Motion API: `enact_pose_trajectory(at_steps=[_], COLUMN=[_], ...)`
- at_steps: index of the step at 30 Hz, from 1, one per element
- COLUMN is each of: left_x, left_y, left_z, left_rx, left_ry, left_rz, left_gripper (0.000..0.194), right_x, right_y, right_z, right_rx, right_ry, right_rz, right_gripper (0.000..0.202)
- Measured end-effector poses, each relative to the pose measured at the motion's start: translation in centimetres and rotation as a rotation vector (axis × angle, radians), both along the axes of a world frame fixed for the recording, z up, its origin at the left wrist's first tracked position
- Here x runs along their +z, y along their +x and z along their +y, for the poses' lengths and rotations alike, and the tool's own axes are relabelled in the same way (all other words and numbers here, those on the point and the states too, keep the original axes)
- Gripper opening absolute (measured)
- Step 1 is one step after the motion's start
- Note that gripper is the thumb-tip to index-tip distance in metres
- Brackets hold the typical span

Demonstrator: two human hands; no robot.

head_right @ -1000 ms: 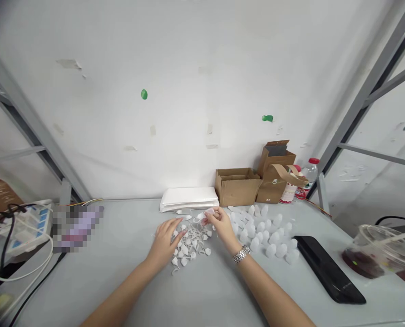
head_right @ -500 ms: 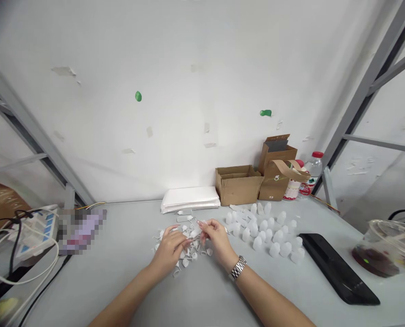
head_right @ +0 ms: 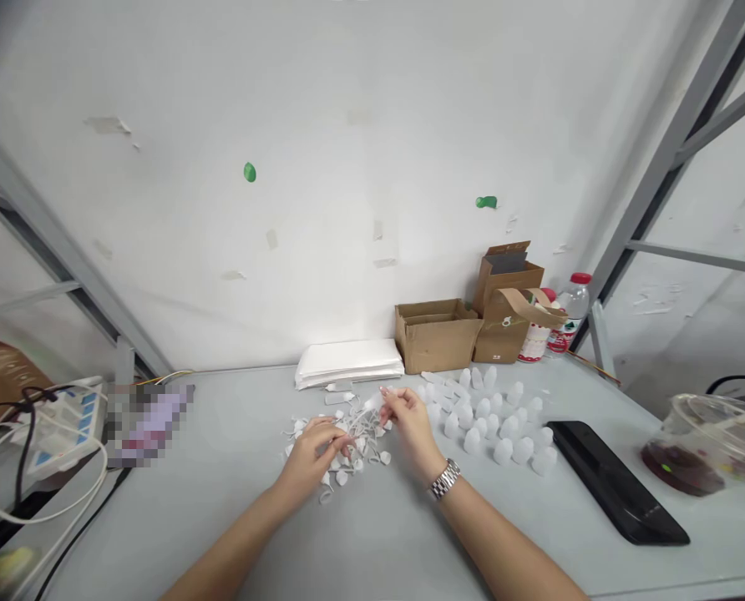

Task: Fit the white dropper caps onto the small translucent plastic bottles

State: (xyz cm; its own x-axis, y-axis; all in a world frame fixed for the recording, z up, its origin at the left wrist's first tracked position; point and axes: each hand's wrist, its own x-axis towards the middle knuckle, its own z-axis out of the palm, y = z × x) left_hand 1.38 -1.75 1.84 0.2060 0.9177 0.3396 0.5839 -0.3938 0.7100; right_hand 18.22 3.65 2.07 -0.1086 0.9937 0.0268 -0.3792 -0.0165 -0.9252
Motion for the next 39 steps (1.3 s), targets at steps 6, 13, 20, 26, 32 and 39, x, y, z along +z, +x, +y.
enact_pose_trajectory(at_steps=[6, 13, 20, 26, 32, 39], left_x=[-0.1, 0.1, -0.4, -0.5, -0.3, -0.2], left_y=[-0.4, -0.5, -0.6, -0.4, -0.5, -0.6], left_z=[0.3, 0.1, 0.0, 0.2, 0.2, 0.1], left_rx=[0.059, 0.104, 0.168, 0.152, 0.171, 0.174], left_ry=[-0.098, -0.074, -0.048, -0.164, -0.118, -0.089], left_rz=[0.015, -0.081, 0.029, -0.201, -0.128, -0.040], left_gripper=[0.018, 0.032, 0.025, 0.035, 0.032, 0.034], right_x=[0.8, 0.5, -0.7, -0.3, 0.1, 0.4], right_y=[-0.2, -0.8, -1.6, -0.9, -0.9, -0.7], right_z=[-0.6, -1.6, -2.1, -2.7, -2.6, -2.6], right_rx=[0.108, 0.315, 0.354, 0.215, 0.303, 0.155], right_ry=[-0.021, -0.060, 0.021, 0.386, 0.294, 0.476], right_rz=[0.076, -0.051, -0.357, -0.598, -0.546, -0.685], right_gripper=[0.029, 0.030, 0.042, 0.023, 0.030, 0.024])
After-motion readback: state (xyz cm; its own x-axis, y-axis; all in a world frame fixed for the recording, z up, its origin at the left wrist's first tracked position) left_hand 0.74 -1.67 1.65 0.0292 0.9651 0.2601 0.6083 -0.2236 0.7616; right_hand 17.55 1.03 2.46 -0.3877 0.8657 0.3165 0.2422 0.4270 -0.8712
